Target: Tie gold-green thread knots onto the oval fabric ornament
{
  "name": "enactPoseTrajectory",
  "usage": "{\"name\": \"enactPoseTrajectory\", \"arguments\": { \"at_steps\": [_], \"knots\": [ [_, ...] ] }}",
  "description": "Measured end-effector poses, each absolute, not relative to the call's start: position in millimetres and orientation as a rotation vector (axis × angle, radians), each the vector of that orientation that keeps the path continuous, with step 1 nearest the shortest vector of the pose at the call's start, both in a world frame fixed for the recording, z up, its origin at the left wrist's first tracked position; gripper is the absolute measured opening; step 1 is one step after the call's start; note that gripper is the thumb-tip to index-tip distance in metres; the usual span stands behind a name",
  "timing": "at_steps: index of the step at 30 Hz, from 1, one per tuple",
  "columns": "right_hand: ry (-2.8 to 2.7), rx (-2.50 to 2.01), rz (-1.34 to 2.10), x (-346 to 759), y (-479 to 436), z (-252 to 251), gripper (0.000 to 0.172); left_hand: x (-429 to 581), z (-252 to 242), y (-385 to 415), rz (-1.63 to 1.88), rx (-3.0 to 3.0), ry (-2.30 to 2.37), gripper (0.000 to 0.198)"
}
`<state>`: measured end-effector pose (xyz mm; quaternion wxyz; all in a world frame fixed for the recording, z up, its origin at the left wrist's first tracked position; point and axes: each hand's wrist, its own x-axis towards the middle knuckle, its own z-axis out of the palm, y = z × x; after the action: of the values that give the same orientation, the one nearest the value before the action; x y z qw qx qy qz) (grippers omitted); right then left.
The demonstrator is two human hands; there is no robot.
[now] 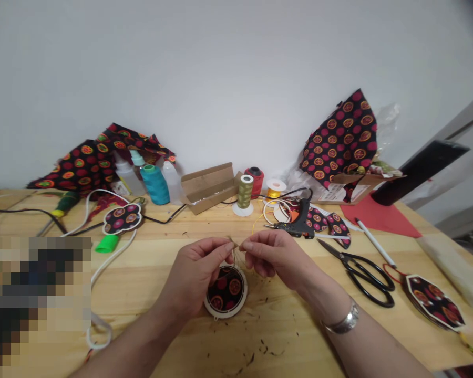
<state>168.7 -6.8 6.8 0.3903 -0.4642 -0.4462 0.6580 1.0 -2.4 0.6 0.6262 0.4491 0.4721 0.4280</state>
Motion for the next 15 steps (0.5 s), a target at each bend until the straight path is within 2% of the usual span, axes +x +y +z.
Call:
{"name": "enactPoseTrajectory", "arguments": {
  "at_steps": [6, 15],
  "knots": [
    [-1.133, -1.172, 1.686, 168.0, -7.1, 7.8, 0.014, 0.3, -0.4, -2.2, 0.966, 1.035, 1.067, 0.016],
    [-1.146, -1.144, 1.681, 168.4, -6.9, 6.6, 0.014, 0.2, -1.0, -3.0, 0.970, 1.023, 1.068, 0.015]
  ]
}}
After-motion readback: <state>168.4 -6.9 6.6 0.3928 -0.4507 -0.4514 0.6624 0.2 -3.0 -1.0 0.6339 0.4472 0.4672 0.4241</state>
